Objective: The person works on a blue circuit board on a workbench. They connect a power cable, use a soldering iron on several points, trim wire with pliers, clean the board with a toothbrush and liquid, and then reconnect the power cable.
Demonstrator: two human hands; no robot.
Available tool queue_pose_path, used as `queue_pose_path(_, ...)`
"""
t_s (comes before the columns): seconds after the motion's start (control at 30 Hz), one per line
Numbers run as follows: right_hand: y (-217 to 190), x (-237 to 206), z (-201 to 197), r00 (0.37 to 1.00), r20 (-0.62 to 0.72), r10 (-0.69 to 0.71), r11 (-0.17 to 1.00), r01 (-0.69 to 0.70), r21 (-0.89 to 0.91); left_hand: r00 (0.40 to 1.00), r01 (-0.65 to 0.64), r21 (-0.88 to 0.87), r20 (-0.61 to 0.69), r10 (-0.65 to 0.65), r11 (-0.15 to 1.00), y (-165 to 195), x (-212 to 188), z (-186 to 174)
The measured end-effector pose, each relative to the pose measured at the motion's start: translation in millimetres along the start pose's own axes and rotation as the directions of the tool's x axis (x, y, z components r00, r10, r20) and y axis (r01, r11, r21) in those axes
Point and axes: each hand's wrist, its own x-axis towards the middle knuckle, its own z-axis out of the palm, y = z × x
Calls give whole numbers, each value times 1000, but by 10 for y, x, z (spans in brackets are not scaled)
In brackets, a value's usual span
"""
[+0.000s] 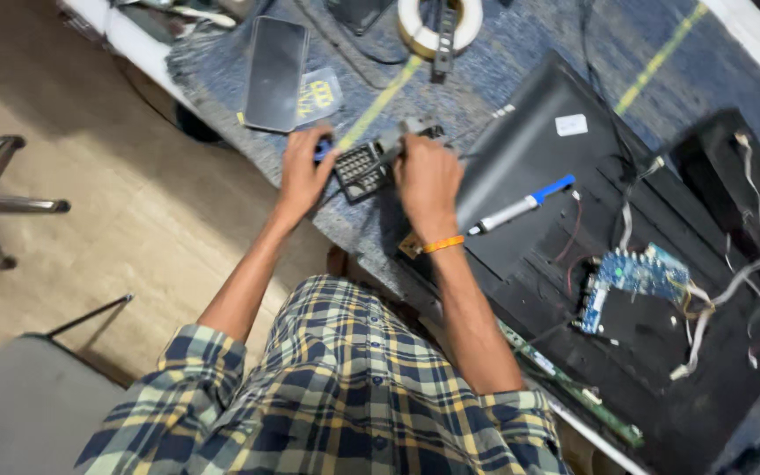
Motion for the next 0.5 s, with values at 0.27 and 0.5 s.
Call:
queue_pose_path(0.27,110,-980,-285,979,-4,203,944,-195,265,989,-148,198,-2,151,969,-14,-24,47)
queue_pose_path(0.5,487,-1636,-829,980,-46,192,923,-164,349,992,62,-78,-103,-70,995,288,-55,-138)
